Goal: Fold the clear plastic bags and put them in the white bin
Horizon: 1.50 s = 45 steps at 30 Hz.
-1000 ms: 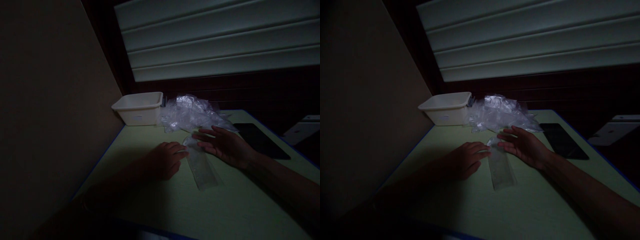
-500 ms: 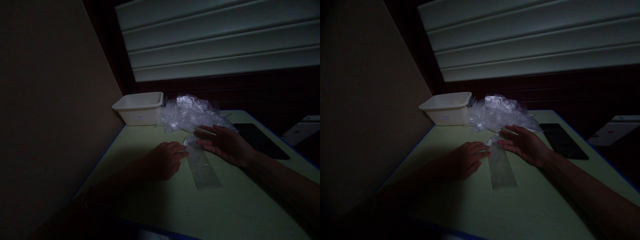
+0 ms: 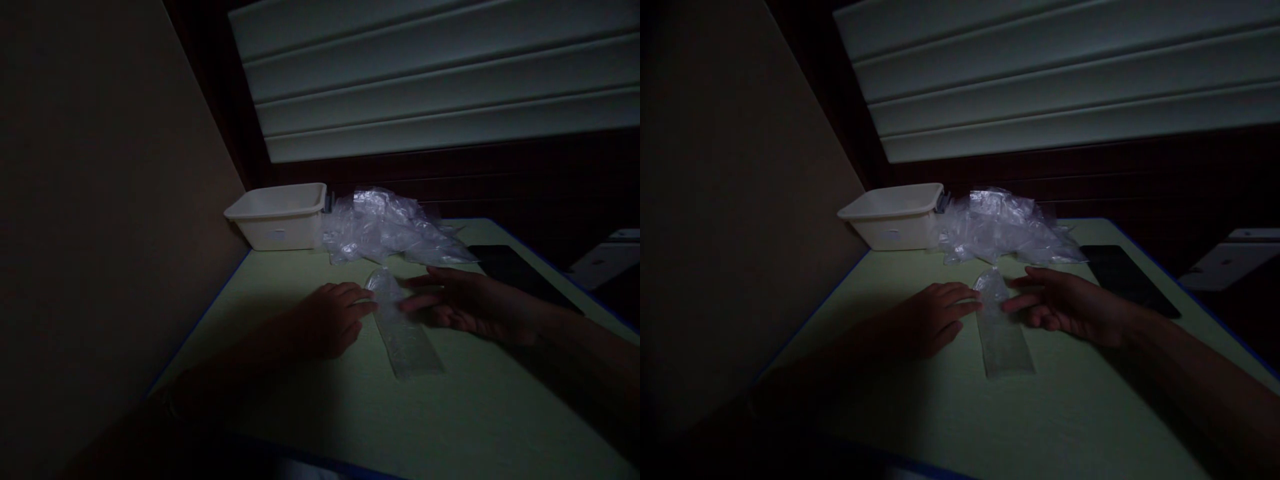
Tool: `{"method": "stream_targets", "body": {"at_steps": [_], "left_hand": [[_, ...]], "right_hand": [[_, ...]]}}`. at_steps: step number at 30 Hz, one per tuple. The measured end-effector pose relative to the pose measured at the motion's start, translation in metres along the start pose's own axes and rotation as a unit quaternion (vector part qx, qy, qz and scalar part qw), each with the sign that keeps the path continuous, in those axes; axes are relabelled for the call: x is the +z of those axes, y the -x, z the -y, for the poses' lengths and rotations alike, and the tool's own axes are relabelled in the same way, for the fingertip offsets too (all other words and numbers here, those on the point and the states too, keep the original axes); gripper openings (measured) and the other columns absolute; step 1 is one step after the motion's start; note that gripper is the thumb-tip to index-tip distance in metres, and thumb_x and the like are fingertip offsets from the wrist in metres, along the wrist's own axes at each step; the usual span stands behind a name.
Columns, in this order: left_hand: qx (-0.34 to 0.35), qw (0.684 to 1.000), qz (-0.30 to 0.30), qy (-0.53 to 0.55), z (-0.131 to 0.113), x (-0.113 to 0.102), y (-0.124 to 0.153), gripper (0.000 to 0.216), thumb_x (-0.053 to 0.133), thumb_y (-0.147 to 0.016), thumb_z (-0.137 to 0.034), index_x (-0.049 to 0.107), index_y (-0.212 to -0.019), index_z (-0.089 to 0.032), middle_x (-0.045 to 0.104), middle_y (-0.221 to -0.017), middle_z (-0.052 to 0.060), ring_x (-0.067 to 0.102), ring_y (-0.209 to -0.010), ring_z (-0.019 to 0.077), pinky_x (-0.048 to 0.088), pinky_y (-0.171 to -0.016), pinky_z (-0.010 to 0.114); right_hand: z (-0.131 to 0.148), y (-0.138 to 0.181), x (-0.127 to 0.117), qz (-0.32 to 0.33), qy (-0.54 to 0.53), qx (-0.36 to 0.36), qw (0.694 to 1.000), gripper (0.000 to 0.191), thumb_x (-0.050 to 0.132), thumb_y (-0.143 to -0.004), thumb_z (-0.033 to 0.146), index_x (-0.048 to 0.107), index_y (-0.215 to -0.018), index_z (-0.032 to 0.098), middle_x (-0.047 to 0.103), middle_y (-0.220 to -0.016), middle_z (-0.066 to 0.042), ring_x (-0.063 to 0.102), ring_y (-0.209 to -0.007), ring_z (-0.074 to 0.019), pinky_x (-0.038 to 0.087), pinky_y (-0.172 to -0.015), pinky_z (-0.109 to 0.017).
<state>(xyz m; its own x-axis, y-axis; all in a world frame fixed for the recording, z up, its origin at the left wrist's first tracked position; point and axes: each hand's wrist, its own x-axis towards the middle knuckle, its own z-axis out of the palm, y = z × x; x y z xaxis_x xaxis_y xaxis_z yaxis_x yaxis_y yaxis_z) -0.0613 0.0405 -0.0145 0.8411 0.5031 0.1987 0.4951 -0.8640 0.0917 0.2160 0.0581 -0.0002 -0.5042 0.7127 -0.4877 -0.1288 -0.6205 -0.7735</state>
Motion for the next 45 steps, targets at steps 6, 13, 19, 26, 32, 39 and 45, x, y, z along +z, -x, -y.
{"method": "stream_targets", "body": {"at_steps": [6, 13, 19, 26, 32, 39, 45], "left_hand": [[-0.003, 1.0, 0.007, -0.001, -0.001, -0.002, -0.001, 0.043, 0.046, -0.089, -0.018, 0.047, -0.132, -0.016, 0.05, -0.136, 0.012, 0.044, -0.124, 0.0256, 0.04, -0.098, 0.044], [0.005, 1.0, 0.009, -0.006, 0.001, 0.0, 0.0, 0.041, 0.043, -0.092, -0.018, 0.047, -0.132, -0.016, 0.049, -0.137, 0.011, 0.043, -0.125, 0.0252, 0.04, -0.099, 0.045], [0.041, 0.999, 0.01, 0.003, -0.004, 0.001, 0.001, 0.039, 0.04, -0.094, -0.02, 0.048, -0.132, -0.016, 0.049, -0.138, 0.009, 0.042, -0.127, 0.0242, 0.038, -0.102, 0.042], [0.058, 0.998, -0.005, 0.012, -0.012, 0.004, 0.0, 0.04, 0.041, -0.094, -0.022, 0.049, -0.132, -0.017, 0.049, -0.139, 0.009, 0.042, -0.128, 0.0234, 0.037, -0.104, 0.042], [0.062, 0.998, -0.005, 0.017, -0.012, 0.003, -0.001, 0.039, 0.039, -0.094, -0.021, 0.049, -0.132, -0.014, 0.049, -0.139, 0.009, 0.042, -0.128, 0.0222, 0.036, -0.105, 0.041], [0.057, 0.998, -0.01, 0.031, -0.013, 0.001, 0.0, 0.041, 0.039, -0.093, -0.019, 0.046, -0.133, -0.009, 0.047, -0.14, 0.013, 0.043, -0.128, 0.0216, 0.036, -0.106, 0.038], [0.059, 0.998, -0.007, 0.036, -0.011, 0.002, 0.001, 0.041, 0.039, -0.093, -0.019, 0.048, -0.131, -0.007, 0.047, -0.139, 0.015, 0.044, -0.127, 0.0223, 0.036, -0.107, 0.038]], "right_hand": [[-0.004, 0.018, -0.003, 0.067, 0.103, 0.053, 0.991, 0.04, 0.047, -0.094, 0.043, 0.053, -0.123, 0.016, 0.074, -0.099, -0.018, 0.064, -0.048, -0.0097, 0.045, -0.036, -0.013], [-0.004, 0.015, -0.003, 0.035, 0.227, -0.029, 0.973, 0.033, 0.054, -0.088, 0.048, 0.064, -0.096, 0.017, 0.074, -0.078, -0.009, 0.051, -0.037, -0.0061, 0.03, -0.031, -0.013], [-0.006, -0.015, -0.008, -0.158, 0.383, -0.151, 0.898, 0.041, 0.055, -0.085, 0.051, 0.057, -0.063, 0.017, 0.049, -0.044, 0.003, 0.035, -0.033, -0.005, 0.024, -0.032, -0.018], [-0.009, -0.021, -0.006, -0.152, 0.403, -0.097, 0.897, 0.042, 0.055, -0.084, 0.048, 0.054, -0.056, 0.017, 0.042, -0.036, 0.005, 0.029, -0.027, -0.0044, 0.018, -0.029, -0.019], [-0.011, -0.026, -0.002, -0.134, 0.366, -0.095, 0.916, 0.034, 0.063, -0.078, 0.042, 0.053, -0.057, 0.018, 0.044, -0.039, 0.005, 0.029, -0.027, -0.0036, 0.017, -0.03, -0.02], [-0.014, -0.026, 0.014, -0.16, 0.277, -0.16, 0.934, 0.032, 0.071, -0.067, 0.044, 0.05, -0.07, 0.02, 0.045, -0.047, 0.007, 0.036, -0.037, -0.0063, 0.023, -0.037, -0.022], [-0.012, -0.016, 0.027, -0.164, 0.24, -0.132, 0.948, 0.032, 0.076, -0.065, 0.036, 0.052, -0.08, 0.02, 0.054, -0.051, 0.004, 0.039, -0.036, -0.0068, 0.019, -0.034, -0.02]]}}
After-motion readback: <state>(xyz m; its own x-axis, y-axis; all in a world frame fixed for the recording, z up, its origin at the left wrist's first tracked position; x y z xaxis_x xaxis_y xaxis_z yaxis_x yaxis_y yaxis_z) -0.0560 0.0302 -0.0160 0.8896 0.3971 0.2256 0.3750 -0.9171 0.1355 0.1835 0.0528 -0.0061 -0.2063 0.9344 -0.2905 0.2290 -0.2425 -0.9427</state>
